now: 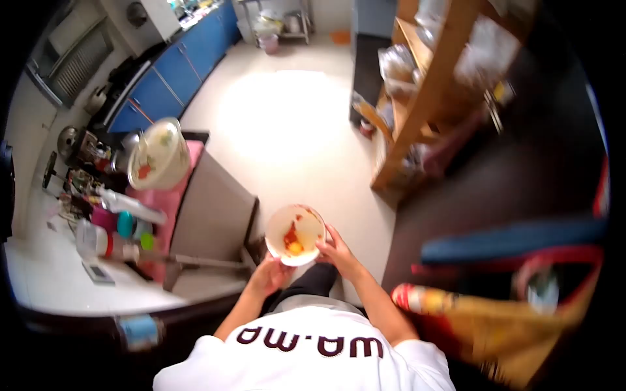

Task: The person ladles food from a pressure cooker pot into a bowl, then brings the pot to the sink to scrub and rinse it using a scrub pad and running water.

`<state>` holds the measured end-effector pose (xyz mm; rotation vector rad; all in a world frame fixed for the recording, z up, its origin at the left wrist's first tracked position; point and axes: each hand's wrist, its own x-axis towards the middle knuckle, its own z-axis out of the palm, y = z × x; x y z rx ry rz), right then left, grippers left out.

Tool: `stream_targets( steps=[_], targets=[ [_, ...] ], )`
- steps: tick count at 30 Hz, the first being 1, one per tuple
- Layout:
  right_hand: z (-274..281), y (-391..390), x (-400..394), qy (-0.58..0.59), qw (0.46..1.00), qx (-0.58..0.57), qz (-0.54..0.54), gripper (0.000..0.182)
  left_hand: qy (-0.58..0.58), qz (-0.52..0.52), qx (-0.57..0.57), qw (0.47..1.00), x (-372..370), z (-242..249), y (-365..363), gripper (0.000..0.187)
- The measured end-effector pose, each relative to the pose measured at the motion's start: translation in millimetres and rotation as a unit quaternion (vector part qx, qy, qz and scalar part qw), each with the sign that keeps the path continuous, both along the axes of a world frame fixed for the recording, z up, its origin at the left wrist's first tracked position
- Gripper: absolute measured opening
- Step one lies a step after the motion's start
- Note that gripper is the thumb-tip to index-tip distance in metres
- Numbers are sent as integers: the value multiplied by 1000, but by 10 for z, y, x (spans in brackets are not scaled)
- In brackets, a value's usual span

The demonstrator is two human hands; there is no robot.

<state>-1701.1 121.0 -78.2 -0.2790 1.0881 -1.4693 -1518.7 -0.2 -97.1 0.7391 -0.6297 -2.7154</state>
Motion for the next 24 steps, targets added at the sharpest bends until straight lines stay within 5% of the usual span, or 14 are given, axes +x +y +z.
stream_targets(
  steps=[7,14,19,24],
  targets=[
    [131,-1593,-1509,13,1000,-1,10,61,-3,32,75,997,-1441,12,-1522,67],
    [159,-3324,-2489,33,998,-12,56,56,-22,57,17,998,-2446,50,-3118,75],
    [-228,-4939,-3194,32,982,-22,183,60,-4,175,38,984,-2884,-92,-4264,70],
    [307,-6751,-3155,54,932,-49,356,67,-5,347,-12,938,-2739,422,-5364,61]
  ],
)
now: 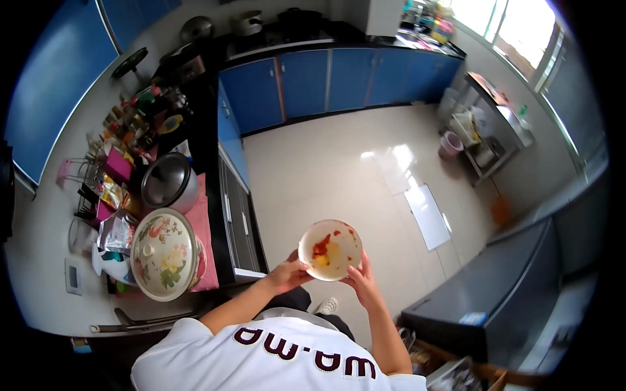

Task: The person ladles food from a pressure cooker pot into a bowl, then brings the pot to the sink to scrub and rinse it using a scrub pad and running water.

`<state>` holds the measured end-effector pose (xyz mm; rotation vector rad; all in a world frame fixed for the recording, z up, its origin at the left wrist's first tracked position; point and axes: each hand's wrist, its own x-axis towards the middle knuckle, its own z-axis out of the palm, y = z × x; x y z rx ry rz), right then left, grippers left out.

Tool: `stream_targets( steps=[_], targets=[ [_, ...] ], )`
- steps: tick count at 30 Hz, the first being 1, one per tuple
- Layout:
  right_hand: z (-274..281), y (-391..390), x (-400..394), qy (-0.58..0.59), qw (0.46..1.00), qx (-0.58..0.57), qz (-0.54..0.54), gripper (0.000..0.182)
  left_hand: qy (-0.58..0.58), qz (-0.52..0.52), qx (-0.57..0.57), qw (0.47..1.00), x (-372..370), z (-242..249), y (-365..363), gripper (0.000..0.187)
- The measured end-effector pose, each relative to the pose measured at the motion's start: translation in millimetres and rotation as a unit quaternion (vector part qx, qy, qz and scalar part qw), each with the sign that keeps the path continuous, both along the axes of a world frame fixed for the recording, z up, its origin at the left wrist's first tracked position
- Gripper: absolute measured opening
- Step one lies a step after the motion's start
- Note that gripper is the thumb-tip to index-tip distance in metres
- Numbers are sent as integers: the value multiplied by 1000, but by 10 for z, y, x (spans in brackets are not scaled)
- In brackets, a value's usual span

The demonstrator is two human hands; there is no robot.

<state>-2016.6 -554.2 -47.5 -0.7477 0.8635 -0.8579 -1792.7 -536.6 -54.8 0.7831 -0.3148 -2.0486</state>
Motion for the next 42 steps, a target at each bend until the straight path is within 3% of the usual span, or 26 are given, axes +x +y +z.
stream_targets(
  steps=[4,5,9,14,22,25,31,35,38,39,40,42],
  targets=[
    [4,-1275,434,0,988,-26,155,65,-48,133,-5,990,343,61,-758,59],
    [-47,-1552,567,3,982,-49,185,57,-63,165,18,984,437,25,-937,58],
    [-308,-2569,870,-27,979,-22,203,57,-51,272,41,960,905,-241,-1745,57],
    [-537,-3728,892,136,969,34,206,49,-67,352,32,933,1585,-501,-2877,53],
    [-731,-5409,1181,235,954,74,174,41,-98,436,32,894,2533,-305,-4450,49],
    [-906,-6103,1507,236,943,68,224,40,-86,485,62,868,2866,-369,-4887,48],
    [-876,-7801,2542,214,922,-19,322,39,-72,582,85,805,3413,-349,-5625,49],
    [-679,-8757,3510,192,876,-115,426,32,-70,656,71,748,3712,-143,-5834,50],
    [-409,-9062,4553,160,828,-224,489,30,-85,712,75,693,3999,-87,-5823,45],
    [-473,-9097,4896,97,821,-268,495,30,-94,724,77,679,4080,-29,-5830,45],
    [-513,-9101,5221,117,787,-319,515,28,-104,733,81,667,4138,-8,-5826,45],
    [-405,-8952,5885,75,784,-299,539,28,-102,747,90,650,4285,-10,-5801,47]
  ],
)
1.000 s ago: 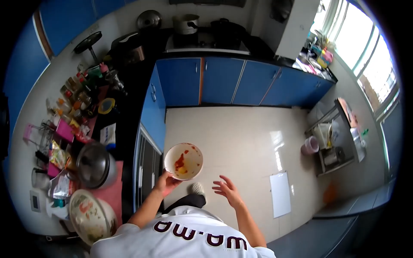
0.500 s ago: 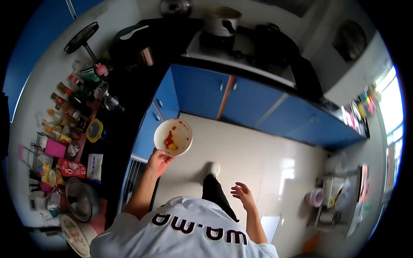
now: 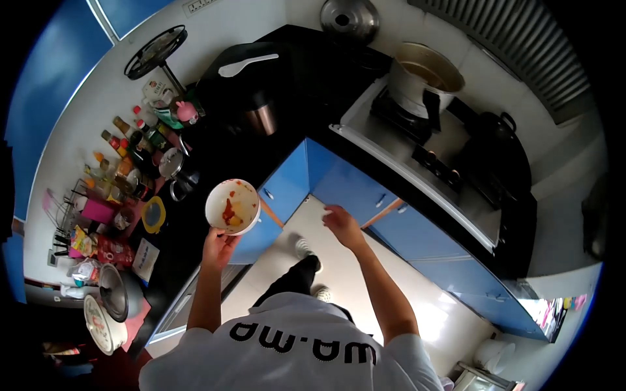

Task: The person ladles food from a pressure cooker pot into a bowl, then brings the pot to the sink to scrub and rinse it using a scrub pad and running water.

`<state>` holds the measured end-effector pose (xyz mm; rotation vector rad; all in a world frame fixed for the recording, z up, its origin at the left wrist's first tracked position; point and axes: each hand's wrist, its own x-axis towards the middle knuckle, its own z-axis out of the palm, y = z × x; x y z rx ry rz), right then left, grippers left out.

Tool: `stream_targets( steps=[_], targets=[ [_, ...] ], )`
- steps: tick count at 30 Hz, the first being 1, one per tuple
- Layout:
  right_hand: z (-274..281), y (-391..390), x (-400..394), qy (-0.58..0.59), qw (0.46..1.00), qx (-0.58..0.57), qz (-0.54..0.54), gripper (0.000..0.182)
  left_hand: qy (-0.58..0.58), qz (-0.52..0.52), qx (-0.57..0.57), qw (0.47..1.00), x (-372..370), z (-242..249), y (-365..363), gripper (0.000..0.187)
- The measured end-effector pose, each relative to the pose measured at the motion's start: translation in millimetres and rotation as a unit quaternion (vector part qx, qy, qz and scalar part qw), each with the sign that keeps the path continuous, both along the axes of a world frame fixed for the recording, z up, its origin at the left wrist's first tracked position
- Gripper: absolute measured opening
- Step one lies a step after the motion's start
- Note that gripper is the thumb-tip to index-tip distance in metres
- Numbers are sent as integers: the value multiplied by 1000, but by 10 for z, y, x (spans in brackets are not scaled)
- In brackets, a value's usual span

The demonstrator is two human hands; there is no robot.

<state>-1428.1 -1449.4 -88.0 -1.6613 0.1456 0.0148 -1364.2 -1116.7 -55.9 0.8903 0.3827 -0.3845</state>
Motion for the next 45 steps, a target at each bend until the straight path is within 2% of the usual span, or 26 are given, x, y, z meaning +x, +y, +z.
stream_targets(
  steps=[1,2,4,7,9,10,12,13,14,16,18,19,20,21,22,24,26,27,29,31,32,34,35,38,42,45],
  targets=[
    [-4,89,316,3,1000,14,20,29,-12,7,4,1000,79,3,5,50],
    [-13,178,600,9,993,106,49,31,-27,15,3,1000,186,0,-3,52],
    [129,428,1158,118,973,193,41,37,-26,34,-4,999,409,-64,-17,54],
    [343,592,1773,160,960,220,58,42,-12,67,-10,998,502,-125,-16,58],
    [355,659,2121,193,925,325,41,51,-8,76,-37,996,566,-106,-37,59],
    [350,701,2259,201,924,321,48,51,4,76,-65,995,611,-81,-49,59],
    [301,755,2447,201,876,439,11,48,-10,86,-88,992,665,-49,-96,61],
    [258,769,2547,212,847,486,12,36,-18,88,-69,994,672,-51,-120,60],
    [200,785,2624,215,846,488,17,36,-26,90,-51,994,675,-58,-136,60],
    [107,798,2734,197,783,589,9,22,-23,95,-24,995,646,54,-165,55],
    [101,800,2790,208,779,591,-11,17,85,111,106,985,574,203,-164,54],
    [124,768,2818,222,772,595,-14,17,63,88,263,959,510,125,-87,52],
    [142,723,2829,240,765,598,-19,18,46,63,413,907,458,56,-41,50],
    [226,682,2829,240,762,600,-25,22,-45,43,550,833,454,304,-124,43],
    [250,633,2840,245,760,601,-18,22,-41,49,554,830,510,535,-217,43],
    [227,526,2872,245,770,588,-38,22,-138,71,624,766,771,897,-399,33],
    [169,330,2922,227,782,579,-31,22,-195,81,612,762,1151,1063,-661,37],
    [157,209,2947,226,794,563,-31,21,-213,71,654,723,1385,1095,-811,44],
    [209,-8,3006,217,827,517,-36,22,-270,50,641,717,1850,1184,-1108,77],
    [225,-222,3112,209,853,476,-44,22,-349,51,695,626,2254,1203,-1333,92],
    [218,-341,3163,199,876,437,-54,22,-349,53,694,627,2398,1183,-1424,92],
    [216,-539,3269,185,889,418,-36,24,-354,40,609,709,2631,1070,-1577,99],
    [265,-598,3323,183,899,396,-32,25,-380,57,628,676,2724,921,-1622,95],
    [295,-701,3527,174,919,354,-21,28,-393,77,637,659,2842,841,-1791,94],
    [298,-698,3791,164,922,349,7,30,-399,77,630,662,3129,810,-1734,94],
    [290,-608,4004,173,922,347,9,30,-415,76,584,693,3383,821,-1608,96]
  ],
)
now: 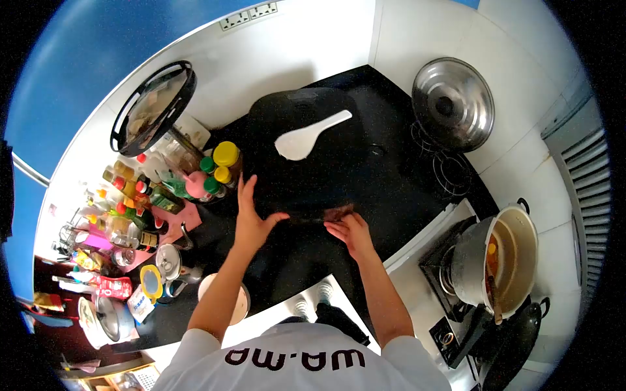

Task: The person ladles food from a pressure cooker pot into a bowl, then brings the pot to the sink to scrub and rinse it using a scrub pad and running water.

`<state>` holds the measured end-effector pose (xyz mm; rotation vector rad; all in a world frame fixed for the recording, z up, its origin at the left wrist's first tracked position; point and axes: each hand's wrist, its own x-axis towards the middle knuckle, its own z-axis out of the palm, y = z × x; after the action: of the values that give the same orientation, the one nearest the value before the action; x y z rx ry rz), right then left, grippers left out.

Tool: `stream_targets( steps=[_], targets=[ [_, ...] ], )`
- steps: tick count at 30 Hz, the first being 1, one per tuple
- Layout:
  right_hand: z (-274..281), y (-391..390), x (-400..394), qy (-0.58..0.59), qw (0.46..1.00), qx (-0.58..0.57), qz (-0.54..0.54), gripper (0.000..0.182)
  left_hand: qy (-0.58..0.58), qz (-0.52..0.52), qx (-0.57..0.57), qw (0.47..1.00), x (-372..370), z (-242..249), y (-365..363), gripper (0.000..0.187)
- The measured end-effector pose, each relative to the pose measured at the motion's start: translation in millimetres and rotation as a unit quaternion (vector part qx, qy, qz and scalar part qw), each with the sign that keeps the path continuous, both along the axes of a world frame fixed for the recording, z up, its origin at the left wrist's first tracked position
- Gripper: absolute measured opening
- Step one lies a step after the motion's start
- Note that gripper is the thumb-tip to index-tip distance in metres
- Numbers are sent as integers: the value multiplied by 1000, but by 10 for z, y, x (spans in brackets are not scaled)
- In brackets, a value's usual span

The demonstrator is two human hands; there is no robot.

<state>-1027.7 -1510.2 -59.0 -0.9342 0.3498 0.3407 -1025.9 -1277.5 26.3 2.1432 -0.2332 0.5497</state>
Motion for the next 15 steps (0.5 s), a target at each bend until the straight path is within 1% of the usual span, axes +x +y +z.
stream_targets(
  steps=[4,5,7,9,11,12,15],
  targets=[
    [-45,119,283,6,1000,12,2,34,-10,-6,34,999,300,-12,134,95],
    [-56,134,344,3,1000,17,5,35,18,-8,20,1000,364,-26,167,94],
    [-53,159,460,6,1000,21,-1,36,-6,-26,30,999,511,-58,211,93],
    [-44,185,589,8,1000,27,-4,36,-6,-32,39,999,604,-40,202,91],
    [-52,197,720,7,1000,26,-12,34,-52,-20,56,997,727,-69,181,90],
    [-83,205,807,9,1000,28,-4,34,-68,-11,92,993,811,-108,192,91],
    [-124,202,902,26,999,28,0,34,-75,-35,91,992,926,-116,185,92]
  ],
)
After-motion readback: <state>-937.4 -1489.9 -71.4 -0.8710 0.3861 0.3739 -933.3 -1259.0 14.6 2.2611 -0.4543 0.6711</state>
